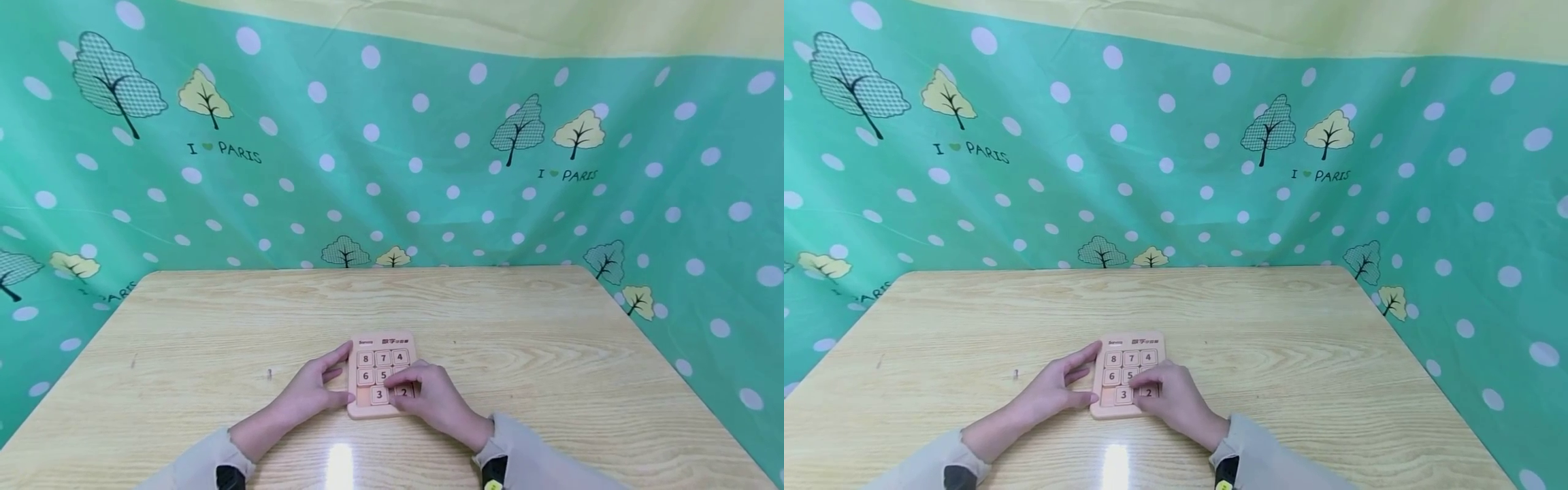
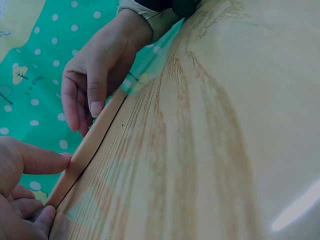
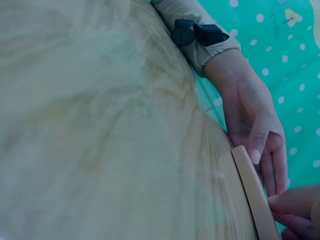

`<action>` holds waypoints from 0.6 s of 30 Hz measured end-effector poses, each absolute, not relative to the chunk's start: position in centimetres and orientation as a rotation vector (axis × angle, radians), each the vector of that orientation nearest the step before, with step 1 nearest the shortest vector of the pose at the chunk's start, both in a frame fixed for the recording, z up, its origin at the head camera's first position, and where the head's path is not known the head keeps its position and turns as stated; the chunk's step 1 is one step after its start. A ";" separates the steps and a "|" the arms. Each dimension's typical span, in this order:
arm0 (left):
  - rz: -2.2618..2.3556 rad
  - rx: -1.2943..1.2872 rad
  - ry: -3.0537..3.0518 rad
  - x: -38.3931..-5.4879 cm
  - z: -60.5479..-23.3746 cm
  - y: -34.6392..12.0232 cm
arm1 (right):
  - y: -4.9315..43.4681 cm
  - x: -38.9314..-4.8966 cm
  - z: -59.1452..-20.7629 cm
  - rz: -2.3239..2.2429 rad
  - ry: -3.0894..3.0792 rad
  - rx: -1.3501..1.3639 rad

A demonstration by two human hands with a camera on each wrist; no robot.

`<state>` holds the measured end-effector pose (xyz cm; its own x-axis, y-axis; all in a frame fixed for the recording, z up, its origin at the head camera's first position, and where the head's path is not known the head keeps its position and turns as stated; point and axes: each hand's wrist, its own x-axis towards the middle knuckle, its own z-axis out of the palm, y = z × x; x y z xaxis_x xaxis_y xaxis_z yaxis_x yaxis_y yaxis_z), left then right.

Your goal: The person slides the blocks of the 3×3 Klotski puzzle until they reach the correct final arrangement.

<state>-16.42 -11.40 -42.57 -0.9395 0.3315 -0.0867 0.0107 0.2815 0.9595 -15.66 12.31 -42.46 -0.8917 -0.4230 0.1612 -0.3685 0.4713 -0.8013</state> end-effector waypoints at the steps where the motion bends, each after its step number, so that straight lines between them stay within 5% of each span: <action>1: 1.709 0.315 2.283 -16.4 -42.6 -11.4 | 12.2 -15.7 -42.4 -1.410 2.646 -0.718; 18: 1.697 0.332 2.300 -16.4 -42.6 -11.6 | 10.3 -15.8 -42.3 -1.432 2.616 -0.805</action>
<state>-16.35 -11.59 -42.58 -0.9392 0.3350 -0.0752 0.0269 0.2900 0.9567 -15.79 10.30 -42.29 -0.8627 -0.4658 0.1969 -0.4169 0.4345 -0.7984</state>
